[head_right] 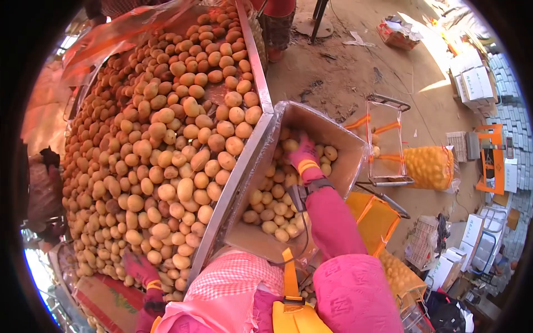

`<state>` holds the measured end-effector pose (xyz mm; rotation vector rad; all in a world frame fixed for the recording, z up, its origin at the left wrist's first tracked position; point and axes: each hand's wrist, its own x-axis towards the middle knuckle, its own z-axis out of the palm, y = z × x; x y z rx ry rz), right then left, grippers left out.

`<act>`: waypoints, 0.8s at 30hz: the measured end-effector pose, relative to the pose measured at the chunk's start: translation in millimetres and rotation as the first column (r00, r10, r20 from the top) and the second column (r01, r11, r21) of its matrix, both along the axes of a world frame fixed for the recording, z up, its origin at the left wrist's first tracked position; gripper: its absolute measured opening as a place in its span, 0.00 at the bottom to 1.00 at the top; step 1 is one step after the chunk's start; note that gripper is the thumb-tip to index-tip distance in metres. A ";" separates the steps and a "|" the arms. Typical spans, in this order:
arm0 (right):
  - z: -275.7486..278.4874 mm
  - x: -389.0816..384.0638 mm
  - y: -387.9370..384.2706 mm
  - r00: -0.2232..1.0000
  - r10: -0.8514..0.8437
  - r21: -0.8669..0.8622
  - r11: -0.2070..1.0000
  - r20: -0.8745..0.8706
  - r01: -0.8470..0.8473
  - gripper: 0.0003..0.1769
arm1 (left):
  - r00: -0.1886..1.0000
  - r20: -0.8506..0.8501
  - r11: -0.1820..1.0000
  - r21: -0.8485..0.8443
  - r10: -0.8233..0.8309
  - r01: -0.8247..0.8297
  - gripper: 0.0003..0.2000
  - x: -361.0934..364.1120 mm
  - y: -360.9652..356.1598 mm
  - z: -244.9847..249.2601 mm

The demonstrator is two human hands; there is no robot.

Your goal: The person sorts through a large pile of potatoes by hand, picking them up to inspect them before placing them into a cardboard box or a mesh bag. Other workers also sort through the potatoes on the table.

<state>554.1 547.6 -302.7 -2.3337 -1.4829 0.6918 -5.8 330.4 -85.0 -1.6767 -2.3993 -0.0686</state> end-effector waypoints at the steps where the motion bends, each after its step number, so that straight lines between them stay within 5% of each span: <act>1: 26.7 -4.8 -9.9 0.951 -0.069 0.063 0.994 -0.303 0.093 0.42 | 0.999 0.004 0.999 0.039 -0.036 0.035 0.26 7.2 10.5 12.1; 2: 62.8 -11.8 -18.0 0.805 -0.103 0.090 0.978 -0.584 0.190 0.42 | 0.998 0.002 0.995 0.078 -0.066 0.066 0.25 14.8 18.8 23.4; 5: 116.9 -44.0 -42.7 0.595 0.125 0.289 0.939 -0.794 0.187 0.37 | 0.837 0.449 0.950 0.130 -0.312 0.284 0.31 81.9 69.5 59.0; 7: 174.7 -87.5 -47.9 0.521 0.368 0.426 0.905 -0.770 -0.009 0.38 | 0.436 0.847 0.911 0.128 -0.306 0.392 0.36 134.0 103.3 85.8; 9: 218.0 -130.7 -52.6 0.487 0.487 0.503 0.857 -0.725 -0.108 0.36 | 0.051 0.985 0.863 0.117 -0.163 0.491 0.41 167.1 118.5 106.1; 10: 239.3 -149.8 -56.4 0.478 0.573 0.560 0.807 -0.665 -0.188 0.35 | -0.016 0.992 0.835 0.114 -0.125 0.539 0.44 175.7 122.1 110.5; 12: 274.0 -173.6 -58.7 0.493 0.749 0.682 0.638 -0.442 -0.358 0.35 | 0.071 0.936 0.770 0.238 -0.345 0.592 0.44 180.8 119.9 91.6; 14: 294.9 -194.2 -70.4 0.415 0.677 0.608 0.733 -0.608 -0.305 0.36 | 0.033 0.953 0.820 0.240 -0.300 0.520 0.44 167.6 111.6 92.7; 16: 312.9 -197.7 -69.7 0.399 0.690 0.574 0.724 -0.604 -0.383 0.35 | -0.076 0.978 0.899 0.207 -0.192 0.385 0.44 153.1 101.9 91.6; 18: 325.8 -206.0 -74.7 0.381 0.701 0.529 0.708 -0.602 -0.468 0.34 | -0.045 0.966 0.874 0.251 -0.255 0.417 0.41 140.4 91.6 77.6; 20: 338.1 -225.4 -80.1 0.533 0.779 0.588 0.611 -0.330 -0.530 0.32 | -0.006 0.964 0.897 0.251 -0.267 0.365 0.41 131.6 80.5 79.4; 21: 351.0 -234.0 -83.2 0.520 0.793 0.610 0.590 -0.316 -0.529 0.28 | 0.181 0.944 0.904 0.192 -0.277 0.381 0.39 134.8 78.6 103.1; 22: 352.7 -241.5 -86.6 0.514 0.800 0.611 0.581 -0.308 -0.538 0.28 | 0.179 0.943 0.906 0.201 -0.282 0.372 0.39 132.6 73.8 106.3; 24: 351.9 -254.4 -93.8 0.586 0.745 0.439 0.664 -0.319 -0.605 0.29 | 0.372 0.820 0.872 0.283 -0.436 0.399 0.37 126.8 61.3 110.3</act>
